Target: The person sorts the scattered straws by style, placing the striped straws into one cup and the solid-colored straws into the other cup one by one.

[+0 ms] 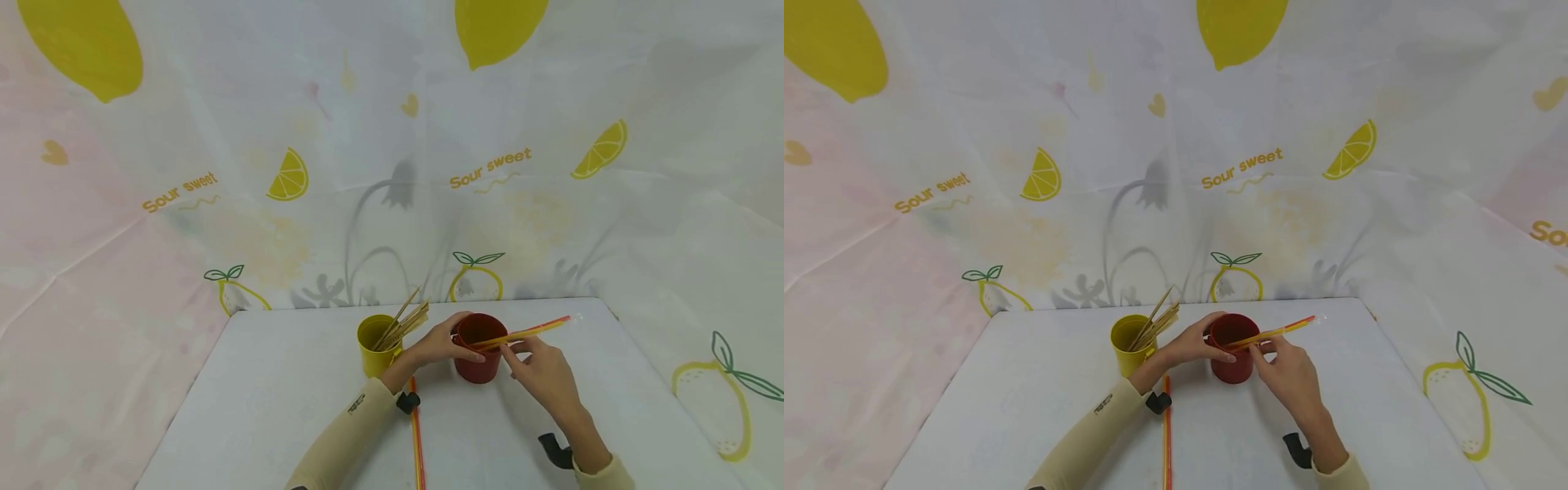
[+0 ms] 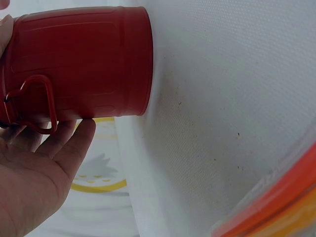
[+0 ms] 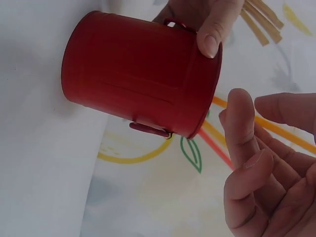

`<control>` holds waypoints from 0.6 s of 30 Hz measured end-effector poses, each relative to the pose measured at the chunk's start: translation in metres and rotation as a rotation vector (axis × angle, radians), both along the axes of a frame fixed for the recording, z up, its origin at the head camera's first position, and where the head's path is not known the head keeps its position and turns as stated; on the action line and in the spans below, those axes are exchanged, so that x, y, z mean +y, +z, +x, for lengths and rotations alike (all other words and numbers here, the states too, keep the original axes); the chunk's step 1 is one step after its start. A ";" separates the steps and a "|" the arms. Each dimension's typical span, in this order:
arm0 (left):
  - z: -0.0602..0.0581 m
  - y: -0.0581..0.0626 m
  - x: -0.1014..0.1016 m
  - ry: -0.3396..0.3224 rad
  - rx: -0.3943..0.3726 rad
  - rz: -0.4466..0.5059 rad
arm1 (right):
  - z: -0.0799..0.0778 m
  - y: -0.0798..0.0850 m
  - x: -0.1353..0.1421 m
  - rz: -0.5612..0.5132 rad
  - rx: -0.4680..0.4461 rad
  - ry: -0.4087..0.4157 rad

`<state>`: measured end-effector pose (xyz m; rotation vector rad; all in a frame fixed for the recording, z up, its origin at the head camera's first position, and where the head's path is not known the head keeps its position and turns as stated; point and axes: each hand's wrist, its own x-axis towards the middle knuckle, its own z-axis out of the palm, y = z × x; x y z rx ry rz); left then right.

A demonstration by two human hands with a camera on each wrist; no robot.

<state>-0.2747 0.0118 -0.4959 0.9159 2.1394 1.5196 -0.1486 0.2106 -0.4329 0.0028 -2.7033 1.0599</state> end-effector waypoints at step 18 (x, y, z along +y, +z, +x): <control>0.000 0.001 0.000 0.009 0.043 0.003 | 0.011 -0.015 -0.020 -0.074 -0.055 0.140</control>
